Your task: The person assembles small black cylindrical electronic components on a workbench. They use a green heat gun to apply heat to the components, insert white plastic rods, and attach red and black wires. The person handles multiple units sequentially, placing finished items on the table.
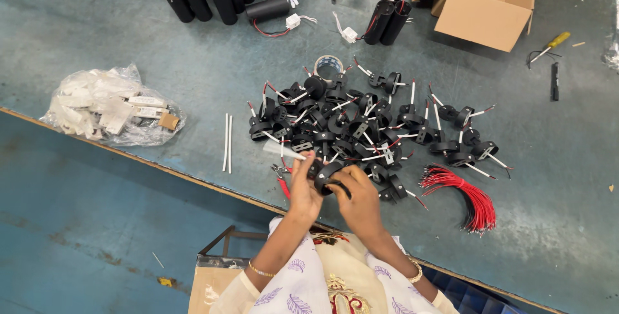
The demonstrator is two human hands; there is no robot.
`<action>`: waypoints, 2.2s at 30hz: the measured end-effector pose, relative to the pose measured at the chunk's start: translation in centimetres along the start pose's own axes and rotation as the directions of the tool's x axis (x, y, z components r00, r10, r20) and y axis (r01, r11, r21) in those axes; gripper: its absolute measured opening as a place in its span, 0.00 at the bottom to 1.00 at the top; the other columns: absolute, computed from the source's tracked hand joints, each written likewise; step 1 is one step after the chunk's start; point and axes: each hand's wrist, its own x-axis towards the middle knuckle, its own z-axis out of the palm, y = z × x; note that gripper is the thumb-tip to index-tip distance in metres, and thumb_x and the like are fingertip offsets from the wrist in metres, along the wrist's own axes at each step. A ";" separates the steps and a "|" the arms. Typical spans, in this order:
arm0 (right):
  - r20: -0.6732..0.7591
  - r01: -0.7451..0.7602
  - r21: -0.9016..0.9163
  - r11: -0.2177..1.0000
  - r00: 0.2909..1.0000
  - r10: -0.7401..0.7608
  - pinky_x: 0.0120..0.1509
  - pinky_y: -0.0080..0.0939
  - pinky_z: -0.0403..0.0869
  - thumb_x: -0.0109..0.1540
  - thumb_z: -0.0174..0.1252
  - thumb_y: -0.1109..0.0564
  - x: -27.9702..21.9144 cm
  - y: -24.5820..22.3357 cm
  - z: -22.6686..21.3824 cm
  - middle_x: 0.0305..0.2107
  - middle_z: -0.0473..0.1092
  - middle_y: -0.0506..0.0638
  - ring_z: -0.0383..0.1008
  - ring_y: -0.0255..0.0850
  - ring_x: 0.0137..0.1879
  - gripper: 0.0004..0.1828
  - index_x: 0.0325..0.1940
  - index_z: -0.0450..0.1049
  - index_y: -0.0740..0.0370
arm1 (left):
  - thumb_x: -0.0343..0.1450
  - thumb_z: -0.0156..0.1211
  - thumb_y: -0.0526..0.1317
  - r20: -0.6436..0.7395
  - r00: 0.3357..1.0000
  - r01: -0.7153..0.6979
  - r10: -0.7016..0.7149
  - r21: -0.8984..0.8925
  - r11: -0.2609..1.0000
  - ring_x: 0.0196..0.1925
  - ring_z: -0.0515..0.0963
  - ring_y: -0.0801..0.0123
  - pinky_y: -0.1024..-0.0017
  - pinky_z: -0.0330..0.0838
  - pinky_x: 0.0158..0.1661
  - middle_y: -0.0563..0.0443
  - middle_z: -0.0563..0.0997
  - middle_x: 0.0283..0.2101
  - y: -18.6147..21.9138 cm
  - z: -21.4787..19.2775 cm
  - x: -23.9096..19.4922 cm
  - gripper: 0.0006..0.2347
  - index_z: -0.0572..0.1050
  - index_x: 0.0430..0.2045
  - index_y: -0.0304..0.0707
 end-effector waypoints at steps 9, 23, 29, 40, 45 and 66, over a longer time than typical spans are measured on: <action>0.090 0.010 0.102 0.995 0.996 -0.019 0.40 0.45 0.69 0.54 0.66 0.64 0.7 1.9 3.0 0.32 0.69 0.55 0.72 0.51 0.36 0.10 0.37 0.75 0.66 | 0.74 0.61 0.46 -0.145 0.989 -0.050 0.014 -0.247 0.968 0.26 0.73 0.64 0.65 0.72 0.30 0.52 0.71 0.23 0.5 -3.9 5.5 0.16 0.64 0.19 0.44; -0.106 0.116 0.132 0.984 0.989 -0.102 0.41 0.48 0.69 0.56 0.58 0.71 5.1 2.7 8.7 0.33 0.66 0.57 0.71 0.52 0.36 0.07 0.35 0.67 0.69 | 0.74 0.56 0.45 -0.284 0.940 -0.264 0.191 -0.246 0.932 0.23 0.74 0.58 0.60 0.73 0.26 0.44 0.73 0.22 3.1 -2.1 11.7 0.17 0.61 0.16 0.41; 0.014 0.166 0.159 0.973 0.985 -0.170 0.43 0.45 0.72 0.56 0.62 0.69 6.5 1.9 7.8 0.34 0.69 0.56 0.74 0.50 0.38 0.09 0.37 0.70 0.69 | 0.73 0.56 0.44 -0.251 0.955 -0.242 0.160 -0.342 0.908 0.25 0.73 0.61 0.63 0.72 0.29 0.47 0.72 0.22 3.2 -4.4 13.7 0.16 0.61 0.16 0.43; 0.177 -0.223 0.681 0.697 0.974 0.139 0.52 0.38 0.79 0.64 0.58 0.63 7.6 6.1 5.7 0.39 0.74 0.47 0.78 0.35 0.48 0.08 0.48 0.72 0.66 | 0.72 0.59 0.38 0.008 0.989 0.136 -0.149 -0.458 0.879 0.27 0.74 0.65 0.68 0.75 0.35 0.49 0.72 0.24 5.4 -6.3 14.0 0.14 0.65 0.16 0.41; 0.435 -0.458 0.571 0.681 0.873 0.222 0.49 0.33 0.75 0.67 0.54 0.52 8.7 8.4 5.1 0.39 0.76 0.45 0.76 0.31 0.46 0.15 0.51 0.76 0.65 | 0.72 0.62 0.44 0.254 0.865 0.473 -0.432 -0.127 0.872 0.25 0.73 0.72 0.78 0.70 0.26 0.48 0.74 0.26 5.5 -2.9 9.3 0.12 0.73 0.32 0.32; 0.843 -0.744 0.501 0.442 0.534 -0.056 0.38 0.29 0.73 0.67 0.63 0.54 13.5 12.1 4.9 0.31 0.72 0.43 0.70 0.26 0.29 0.11 0.45 0.75 0.65 | 0.73 0.58 0.60 0.147 0.876 0.404 -0.458 0.292 0.867 0.24 0.81 0.69 0.76 0.77 0.25 0.42 0.80 0.28 4.7 1.1 6.6 0.24 0.73 0.32 0.31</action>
